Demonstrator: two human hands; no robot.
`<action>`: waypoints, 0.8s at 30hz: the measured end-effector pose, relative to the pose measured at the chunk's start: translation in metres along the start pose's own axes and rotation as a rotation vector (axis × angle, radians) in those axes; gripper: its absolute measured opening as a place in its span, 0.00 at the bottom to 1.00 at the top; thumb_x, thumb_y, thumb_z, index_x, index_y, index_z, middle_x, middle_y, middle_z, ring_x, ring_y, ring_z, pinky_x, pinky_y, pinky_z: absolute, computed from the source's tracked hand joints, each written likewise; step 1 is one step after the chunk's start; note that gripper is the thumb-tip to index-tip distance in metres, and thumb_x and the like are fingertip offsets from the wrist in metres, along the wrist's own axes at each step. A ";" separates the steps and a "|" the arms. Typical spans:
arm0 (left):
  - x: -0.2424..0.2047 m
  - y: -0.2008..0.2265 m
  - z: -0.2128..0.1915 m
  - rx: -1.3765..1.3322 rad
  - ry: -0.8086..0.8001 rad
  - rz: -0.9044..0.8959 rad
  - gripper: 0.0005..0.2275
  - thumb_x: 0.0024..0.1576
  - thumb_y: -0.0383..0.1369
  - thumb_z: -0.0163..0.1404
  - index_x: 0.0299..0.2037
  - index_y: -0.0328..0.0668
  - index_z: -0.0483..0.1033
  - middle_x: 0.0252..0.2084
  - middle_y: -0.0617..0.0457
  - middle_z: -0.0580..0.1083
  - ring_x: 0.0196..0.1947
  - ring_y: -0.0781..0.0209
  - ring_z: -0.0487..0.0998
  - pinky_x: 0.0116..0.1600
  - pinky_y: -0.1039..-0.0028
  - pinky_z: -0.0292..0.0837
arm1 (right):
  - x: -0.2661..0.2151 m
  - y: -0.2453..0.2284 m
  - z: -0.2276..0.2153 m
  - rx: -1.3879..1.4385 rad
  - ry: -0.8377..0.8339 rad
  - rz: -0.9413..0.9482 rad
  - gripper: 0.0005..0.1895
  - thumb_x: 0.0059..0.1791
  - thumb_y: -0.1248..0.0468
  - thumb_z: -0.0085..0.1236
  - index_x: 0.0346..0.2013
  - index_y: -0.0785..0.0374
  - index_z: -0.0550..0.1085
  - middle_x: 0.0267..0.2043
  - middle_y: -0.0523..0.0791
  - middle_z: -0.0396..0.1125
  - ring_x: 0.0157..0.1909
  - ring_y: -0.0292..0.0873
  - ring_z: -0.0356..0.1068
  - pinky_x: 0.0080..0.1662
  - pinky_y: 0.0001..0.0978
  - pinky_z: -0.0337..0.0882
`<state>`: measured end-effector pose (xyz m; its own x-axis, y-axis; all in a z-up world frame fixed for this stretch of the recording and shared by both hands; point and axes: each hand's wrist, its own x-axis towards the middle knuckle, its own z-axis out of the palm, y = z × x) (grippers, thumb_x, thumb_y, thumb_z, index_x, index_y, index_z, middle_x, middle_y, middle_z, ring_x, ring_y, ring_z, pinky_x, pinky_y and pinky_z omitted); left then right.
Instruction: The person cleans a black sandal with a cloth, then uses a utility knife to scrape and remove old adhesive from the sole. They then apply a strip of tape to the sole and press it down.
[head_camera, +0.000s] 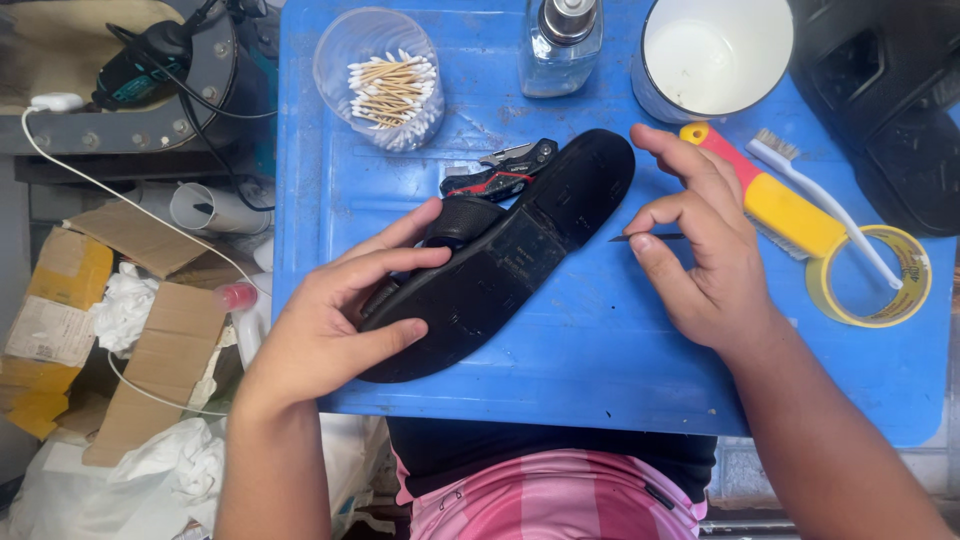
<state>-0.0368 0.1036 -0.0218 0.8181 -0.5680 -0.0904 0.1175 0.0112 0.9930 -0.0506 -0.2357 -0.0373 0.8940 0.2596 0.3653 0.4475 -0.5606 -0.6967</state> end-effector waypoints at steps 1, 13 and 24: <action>0.000 0.001 -0.005 -0.025 -0.009 -0.013 0.27 0.50 0.16 0.57 0.62 0.39 0.74 0.80 0.43 0.57 0.77 0.55 0.61 0.73 0.69 0.59 | 0.000 -0.001 -0.001 -0.003 0.004 -0.007 0.04 0.51 0.71 0.55 0.40 0.64 0.71 0.74 0.56 0.59 0.74 0.57 0.60 0.73 0.48 0.59; -0.007 0.011 -0.009 0.344 0.542 -0.531 0.21 0.52 0.31 0.64 0.57 0.42 0.77 0.43 0.44 0.81 0.41 0.59 0.79 0.48 0.70 0.73 | -0.002 -0.010 0.009 0.143 -0.150 0.152 0.03 0.54 0.71 0.50 0.42 0.66 0.68 0.62 0.52 0.70 0.64 0.52 0.71 0.62 0.39 0.69; 0.016 -0.052 0.044 -0.228 0.413 0.299 0.22 0.56 0.22 0.61 0.60 0.31 0.70 0.55 0.48 0.76 0.54 0.61 0.78 0.63 0.70 0.74 | -0.034 0.001 0.011 0.311 0.099 0.390 0.03 0.57 0.71 0.48 0.45 0.67 0.69 0.64 0.51 0.69 0.55 0.38 0.70 0.57 0.29 0.70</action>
<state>-0.0544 0.0579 -0.0715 0.9818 -0.1435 0.1245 -0.0718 0.3264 0.9425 -0.0800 -0.2361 -0.0569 0.9961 -0.0064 0.0879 0.0806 -0.3365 -0.9382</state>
